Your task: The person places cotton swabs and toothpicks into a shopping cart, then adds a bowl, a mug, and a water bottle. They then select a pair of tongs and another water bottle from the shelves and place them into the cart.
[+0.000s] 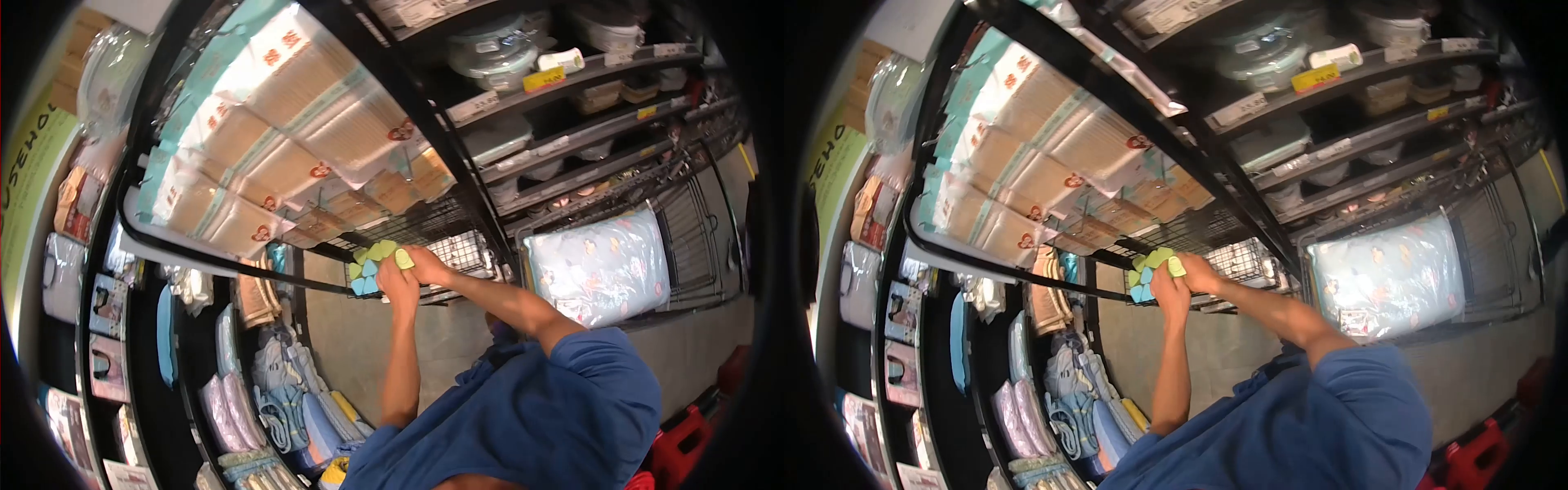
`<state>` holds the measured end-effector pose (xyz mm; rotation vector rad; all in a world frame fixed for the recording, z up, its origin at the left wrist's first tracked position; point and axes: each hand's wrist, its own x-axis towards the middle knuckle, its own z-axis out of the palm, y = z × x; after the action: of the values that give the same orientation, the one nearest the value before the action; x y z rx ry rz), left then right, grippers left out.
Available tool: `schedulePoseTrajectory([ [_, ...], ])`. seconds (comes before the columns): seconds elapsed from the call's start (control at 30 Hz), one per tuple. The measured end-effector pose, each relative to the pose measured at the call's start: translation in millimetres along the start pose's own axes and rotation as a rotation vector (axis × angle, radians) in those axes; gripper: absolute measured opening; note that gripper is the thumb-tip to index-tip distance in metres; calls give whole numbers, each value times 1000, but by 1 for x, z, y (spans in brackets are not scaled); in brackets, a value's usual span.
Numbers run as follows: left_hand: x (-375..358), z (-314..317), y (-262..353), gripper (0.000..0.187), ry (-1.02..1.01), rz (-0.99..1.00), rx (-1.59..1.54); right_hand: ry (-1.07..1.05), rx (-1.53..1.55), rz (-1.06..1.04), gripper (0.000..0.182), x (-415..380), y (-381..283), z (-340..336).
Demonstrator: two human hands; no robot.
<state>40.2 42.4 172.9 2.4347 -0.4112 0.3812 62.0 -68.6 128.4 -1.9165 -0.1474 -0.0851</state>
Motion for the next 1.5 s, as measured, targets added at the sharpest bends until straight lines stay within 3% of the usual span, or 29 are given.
schedulePoseTrajectory([
  [0.07,-27,-3,38,45,47,72,-65,121,65,-172,50,-41,-25,-26],
  [0.13,-55,0,78,48,79,142,-140,172,86,-165,55,-92,-32,-52],
  [0.23,-102,19,124,54,-101,114,-149,229,39,-92,61,-174,-22,-95],
  [0.3,-136,38,148,56,-352,198,-309,272,-57,9,61,-228,2,-113],
  [0.33,-154,52,153,56,-376,197,-321,304,-86,50,62,-254,16,-120],
  [0.4,-185,92,146,57,-652,132,-575,311,-143,141,59,-303,45,-134],
  [0.43,-196,113,139,57,-669,134,-586,307,-195,210,57,-323,57,-139],
  [0.5,-211,150,131,57,-947,76,-771,347,-229,263,55,-354,78,-145],
  [0.53,-212,161,138,57,-961,81,-778,380,-263,298,53,-363,86,-150],
  [0.6,-213,183,153,56,-959,240,-607,403,-278,370,51,-371,101,-156],
  [0.67,-216,209,154,57,-955,234,-648,451,-305,508,51,-371,112,-164],
  [0.7,-214,220,155,57,-967,188,-658,532,-313,422,50,-370,117,-167],
  [0.77,-207,228,167,57,-971,80,-689,535,-289,455,50,-357,120,-176],
  [0.87,-187,225,189,57,-931,65,-571,560,-268,432,51,-344,143,-186],
  [0.93,-187,237,183,55,-969,27,-565,356,-304,507,54,-339,160,-189],
  [1.03,-192,261,159,57,-1046,-90,-452,218,-340,656,61,-339,174,-189],
  [1.1,-209,259,134,59,-877,16,-410,274,-372,596,65,-353,174,-191],
  [1.23,-225,200,111,61,-830,63,-317,450,-417,494,63,-392,160,-201],
  [1.3,-238,191,88,57,-773,247,-315,423,-470,527,60,-413,151,-206],
  [1.33,-242,192,80,57,-773,244,-314,402,-526,560,58,-423,144,-208],
  [1.4,-250,196,67,52,-658,517,-243,346,-597,610,53,-449,123,-211],
  [1.5,-239,181,96,46,-550,641,-1,273,-722,649,43,-458,112,-208],
])
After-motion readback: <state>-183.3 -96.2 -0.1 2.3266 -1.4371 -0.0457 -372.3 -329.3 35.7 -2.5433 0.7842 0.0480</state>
